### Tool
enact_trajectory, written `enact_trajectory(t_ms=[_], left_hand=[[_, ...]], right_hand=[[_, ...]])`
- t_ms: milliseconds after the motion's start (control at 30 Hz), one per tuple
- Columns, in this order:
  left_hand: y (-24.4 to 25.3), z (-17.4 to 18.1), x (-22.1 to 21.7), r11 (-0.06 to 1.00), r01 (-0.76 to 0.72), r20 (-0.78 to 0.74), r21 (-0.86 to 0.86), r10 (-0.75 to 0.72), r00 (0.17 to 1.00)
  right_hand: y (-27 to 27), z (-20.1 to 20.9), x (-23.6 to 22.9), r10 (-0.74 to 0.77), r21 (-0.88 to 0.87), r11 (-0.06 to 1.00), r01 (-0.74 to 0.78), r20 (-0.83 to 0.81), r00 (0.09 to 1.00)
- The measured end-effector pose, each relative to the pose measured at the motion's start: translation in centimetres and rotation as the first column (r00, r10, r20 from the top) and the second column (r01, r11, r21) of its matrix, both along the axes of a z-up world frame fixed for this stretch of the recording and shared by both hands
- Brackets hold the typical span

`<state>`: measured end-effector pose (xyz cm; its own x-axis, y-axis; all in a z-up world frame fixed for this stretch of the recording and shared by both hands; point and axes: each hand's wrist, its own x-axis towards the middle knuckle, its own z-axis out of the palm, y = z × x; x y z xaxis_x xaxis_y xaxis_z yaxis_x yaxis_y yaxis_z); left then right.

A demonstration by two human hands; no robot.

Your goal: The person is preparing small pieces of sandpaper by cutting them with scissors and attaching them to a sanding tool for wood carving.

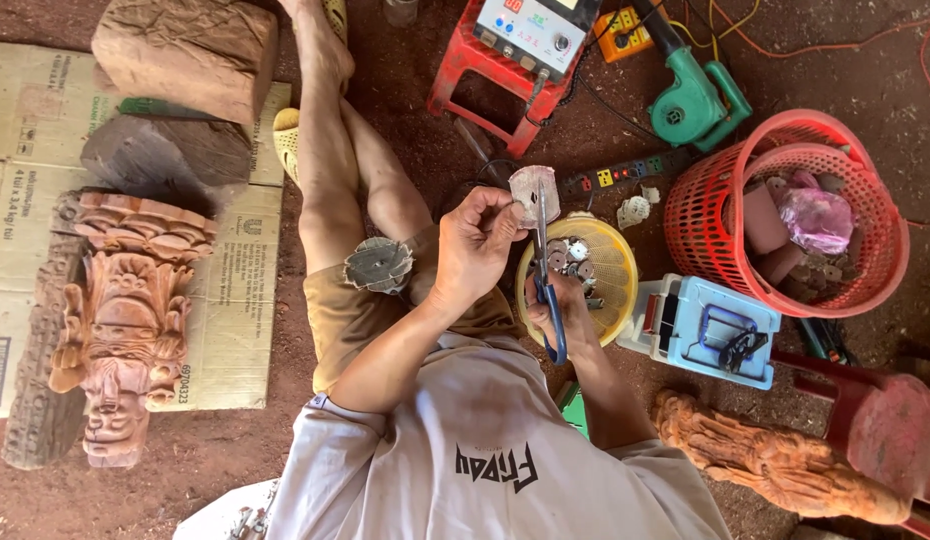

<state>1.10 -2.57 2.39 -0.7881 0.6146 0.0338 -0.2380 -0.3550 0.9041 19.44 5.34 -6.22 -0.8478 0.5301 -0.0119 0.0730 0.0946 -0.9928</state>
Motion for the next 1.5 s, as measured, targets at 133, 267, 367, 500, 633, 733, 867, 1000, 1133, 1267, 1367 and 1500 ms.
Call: enact_trajectory(t_ms=[133, 267, 367, 500, 633, 733, 867, 1000, 1133, 1267, 1367, 1500], left_hand=[[0.5, -0.4, 0.1, 1.0, 0.028, -0.021, -0.003, -0.028, 0.999], [0.7, -0.9, 0.3, 0.998, 0.053, -0.118, -0.029, -0.056, 0.991], [0.9, -1.7, 0.0, 0.999, 0.017, -0.153, -0.04, -0.023, 0.988], [1.2, -2.9, 0.7, 0.999, 0.039, -0.097, 0.013, -0.038, 0.995], [1.4, -5.1, 1.2, 0.99, 0.142, -0.155, 0.028, -0.136, 0.978], [1.0, -4.1, 1.0, 0.981, 0.195, -0.202, 0.0, -0.191, 0.96], [0.8, -4.6, 0.8, 0.955, 0.291, -0.31, -0.055, -0.294, 0.904], [-0.3, -4.4, 0.3, 0.935, 0.33, -0.416, -0.131, -0.354, 0.838], [-0.5, -3.0, -0.4, 0.949, 0.302, -0.357, -0.092, -0.315, 0.879], [-0.4, -1.5, -0.3, 0.964, 0.234, -0.49, -0.126, -0.265, 0.83], [-0.8, -1.2, 0.4, 0.97, 0.217, -0.53, -0.106, -0.24, 0.814], [-0.3, -2.0, 0.7, 0.977, 0.192, -0.494, -0.094, -0.213, 0.843]], right_hand=[[-0.1, -0.1, 0.1, 0.001, -0.024, 1.0, -0.003, -0.081, 0.997], [0.3, 0.0, 0.7, -0.147, -0.593, 0.793, 0.14, 0.037, 0.988], [3.0, -9.9, 7.3, -0.094, -0.421, 0.906, 0.041, -0.106, 0.99], [0.1, -10.5, 9.2, -0.631, 0.4, 0.774, 0.491, 0.427, 0.648], [3.0, -19.1, 16.4, -0.493, 0.512, 0.859, -0.001, 0.828, 0.268], [4.6, -15.3, 12.9, -0.532, 0.631, 0.775, 0.023, 0.633, 0.562], [5.5, 4.0, 0.5, -0.202, 0.431, 0.835, 0.342, -0.338, 0.919], [5.5, 7.2, -1.9, -0.239, 0.251, 0.931, 0.265, -0.131, 0.962], [5.3, 5.8, -2.9, -0.141, 0.327, 0.936, 0.134, -0.002, 0.99], [3.9, 7.6, -3.0, -0.051, 0.407, 0.91, 0.074, -0.068, 0.996], [4.2, 7.9, -3.3, 0.003, 0.472, 0.88, 0.057, -0.125, 0.992], [3.5, 5.2, -3.8, 0.005, 0.436, 0.897, 0.072, -0.174, 0.985]])
